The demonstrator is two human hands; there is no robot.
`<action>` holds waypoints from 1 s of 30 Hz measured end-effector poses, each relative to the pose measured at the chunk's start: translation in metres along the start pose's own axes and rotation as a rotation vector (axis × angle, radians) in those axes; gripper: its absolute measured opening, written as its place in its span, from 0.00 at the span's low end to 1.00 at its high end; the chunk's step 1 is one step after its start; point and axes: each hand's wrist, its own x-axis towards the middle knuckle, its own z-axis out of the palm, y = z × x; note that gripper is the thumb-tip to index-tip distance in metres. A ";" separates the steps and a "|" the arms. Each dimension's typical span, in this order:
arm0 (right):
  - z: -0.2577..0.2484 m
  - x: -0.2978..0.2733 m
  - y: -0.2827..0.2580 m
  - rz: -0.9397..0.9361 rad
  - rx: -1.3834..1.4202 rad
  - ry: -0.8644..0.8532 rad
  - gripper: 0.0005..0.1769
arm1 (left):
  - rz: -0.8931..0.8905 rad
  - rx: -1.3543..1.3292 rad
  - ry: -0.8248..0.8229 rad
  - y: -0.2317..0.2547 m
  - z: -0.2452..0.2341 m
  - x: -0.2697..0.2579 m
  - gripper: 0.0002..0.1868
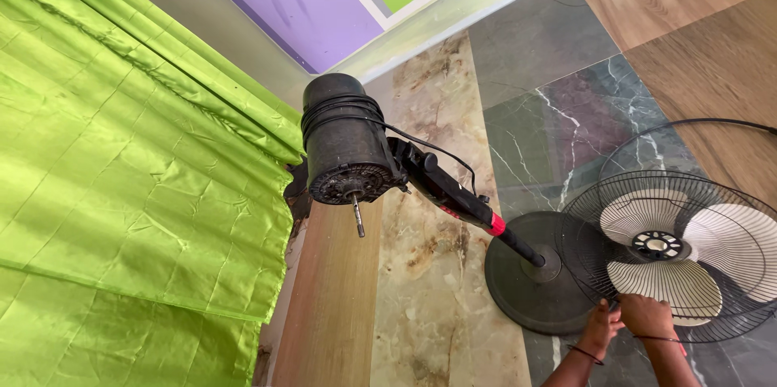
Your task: The person uses pliers to loosen the central nut on a standing fan, then removes the fan blades and the front protective cage. The person places the removed parts on the floor next to the fan.
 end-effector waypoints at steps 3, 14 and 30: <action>-0.009 -0.003 -0.007 -0.024 -0.012 -0.023 0.14 | 0.005 -0.194 -0.048 0.008 0.005 -0.001 0.41; -0.009 0.000 -0.007 -0.121 0.264 -0.331 0.21 | 0.013 -0.621 0.074 0.003 0.005 0.005 0.13; 0.027 0.004 0.121 0.642 1.092 0.392 0.30 | 0.159 -0.576 0.173 0.041 0.000 -0.050 0.43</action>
